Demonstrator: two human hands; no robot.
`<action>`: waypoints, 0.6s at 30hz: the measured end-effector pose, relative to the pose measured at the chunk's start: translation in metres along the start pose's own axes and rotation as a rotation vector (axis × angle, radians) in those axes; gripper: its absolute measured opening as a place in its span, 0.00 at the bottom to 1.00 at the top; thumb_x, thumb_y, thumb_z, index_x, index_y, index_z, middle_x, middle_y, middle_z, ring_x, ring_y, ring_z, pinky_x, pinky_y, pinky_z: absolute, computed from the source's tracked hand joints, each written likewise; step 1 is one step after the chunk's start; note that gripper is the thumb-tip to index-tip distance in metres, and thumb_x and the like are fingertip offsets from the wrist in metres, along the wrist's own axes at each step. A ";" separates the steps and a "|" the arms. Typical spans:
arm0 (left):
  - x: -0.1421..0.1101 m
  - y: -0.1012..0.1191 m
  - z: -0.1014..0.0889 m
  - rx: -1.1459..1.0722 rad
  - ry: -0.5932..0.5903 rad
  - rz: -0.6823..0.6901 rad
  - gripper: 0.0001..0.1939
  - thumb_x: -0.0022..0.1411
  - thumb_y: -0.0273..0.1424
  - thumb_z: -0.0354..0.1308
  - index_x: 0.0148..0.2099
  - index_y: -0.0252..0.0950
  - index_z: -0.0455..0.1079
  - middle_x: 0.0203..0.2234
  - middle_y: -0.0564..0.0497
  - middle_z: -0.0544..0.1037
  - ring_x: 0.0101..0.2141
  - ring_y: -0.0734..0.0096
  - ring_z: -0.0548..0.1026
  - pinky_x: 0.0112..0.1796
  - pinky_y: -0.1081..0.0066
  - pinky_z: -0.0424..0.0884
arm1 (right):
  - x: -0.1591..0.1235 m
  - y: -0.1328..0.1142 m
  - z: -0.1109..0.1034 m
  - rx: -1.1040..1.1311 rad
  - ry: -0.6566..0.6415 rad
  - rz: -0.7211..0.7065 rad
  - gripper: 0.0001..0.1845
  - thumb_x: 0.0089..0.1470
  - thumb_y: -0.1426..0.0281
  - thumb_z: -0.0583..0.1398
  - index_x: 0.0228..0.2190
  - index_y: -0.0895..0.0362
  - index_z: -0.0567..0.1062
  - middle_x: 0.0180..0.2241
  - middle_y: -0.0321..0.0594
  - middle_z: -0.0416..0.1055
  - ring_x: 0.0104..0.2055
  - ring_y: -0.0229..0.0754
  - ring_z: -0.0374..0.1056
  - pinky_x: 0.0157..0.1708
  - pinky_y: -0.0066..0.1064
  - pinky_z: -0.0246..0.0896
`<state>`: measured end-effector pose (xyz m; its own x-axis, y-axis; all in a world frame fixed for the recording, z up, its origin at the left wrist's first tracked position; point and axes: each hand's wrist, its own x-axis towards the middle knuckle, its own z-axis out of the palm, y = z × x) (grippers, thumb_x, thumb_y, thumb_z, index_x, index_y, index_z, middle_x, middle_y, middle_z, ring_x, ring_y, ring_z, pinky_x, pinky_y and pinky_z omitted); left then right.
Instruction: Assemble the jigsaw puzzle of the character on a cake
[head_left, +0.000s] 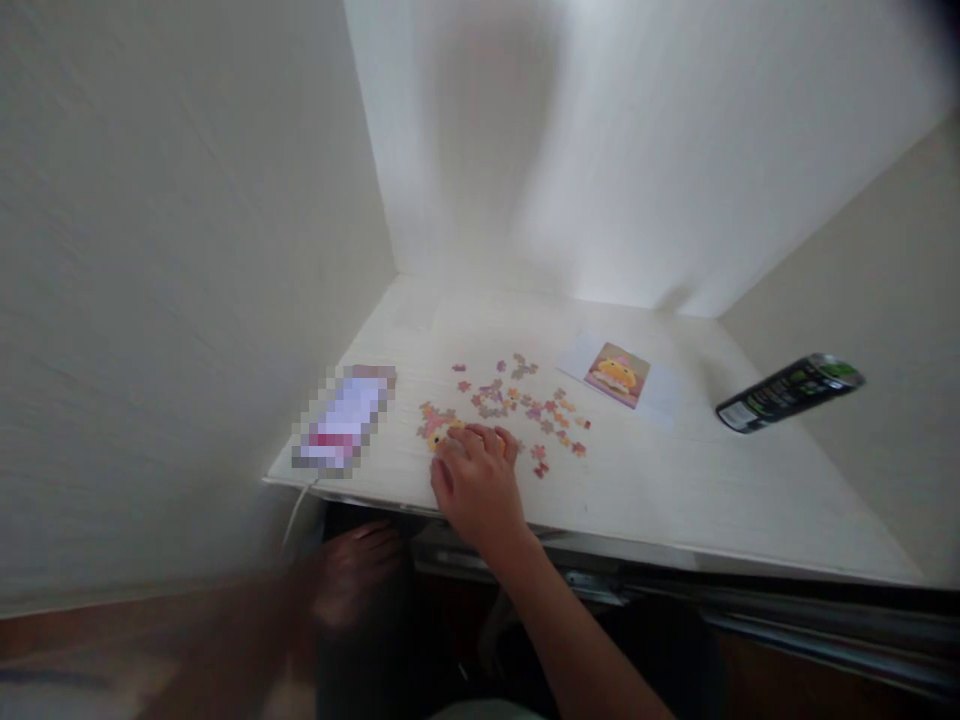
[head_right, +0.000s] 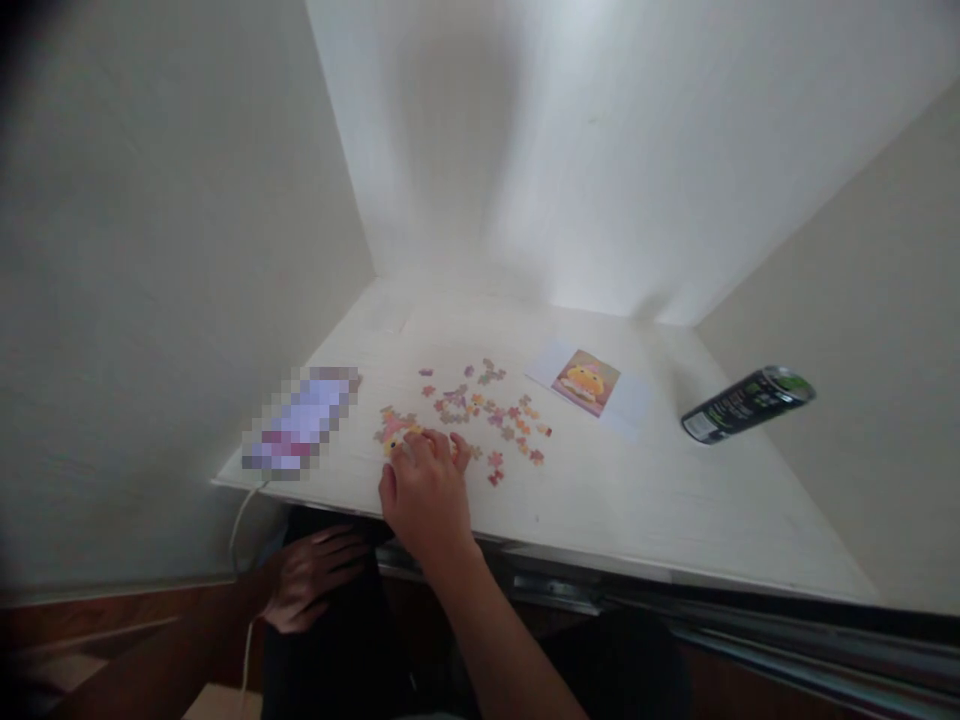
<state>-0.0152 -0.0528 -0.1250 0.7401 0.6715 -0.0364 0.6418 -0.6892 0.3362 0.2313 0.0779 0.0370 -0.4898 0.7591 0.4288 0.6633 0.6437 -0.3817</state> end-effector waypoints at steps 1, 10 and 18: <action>0.001 0.000 0.000 0.004 -0.016 0.009 0.35 0.57 0.33 0.54 0.67 0.42 0.59 0.63 0.44 0.64 0.62 0.50 0.63 0.62 0.46 0.59 | 0.000 0.000 -0.001 -0.008 -0.016 -0.002 0.06 0.60 0.68 0.60 0.39 0.54 0.76 0.49 0.40 0.74 0.55 0.49 0.62 0.60 0.52 0.44; 0.002 -0.001 0.004 0.005 -0.009 0.046 0.35 0.55 0.34 0.52 0.65 0.35 0.61 0.61 0.36 0.65 0.61 0.44 0.63 0.59 0.39 0.60 | -0.001 0.002 -0.003 -0.015 -0.042 -0.018 0.09 0.61 0.68 0.58 0.43 0.54 0.76 0.52 0.44 0.71 0.55 0.50 0.61 0.59 0.50 0.46; 0.002 -0.001 0.003 -0.027 0.021 0.052 0.35 0.52 0.32 0.53 0.65 0.36 0.61 0.61 0.39 0.66 0.60 0.42 0.64 0.60 0.41 0.59 | 0.016 0.030 -0.023 0.149 0.046 0.015 0.11 0.60 0.73 0.59 0.44 0.53 0.78 0.47 0.40 0.75 0.51 0.44 0.67 0.54 0.42 0.56</action>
<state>-0.0138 -0.0522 -0.1280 0.7677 0.6409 0.0010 0.5971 -0.7158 0.3621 0.2571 0.1071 0.0513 -0.4514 0.7658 0.4581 0.5775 0.6420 -0.5043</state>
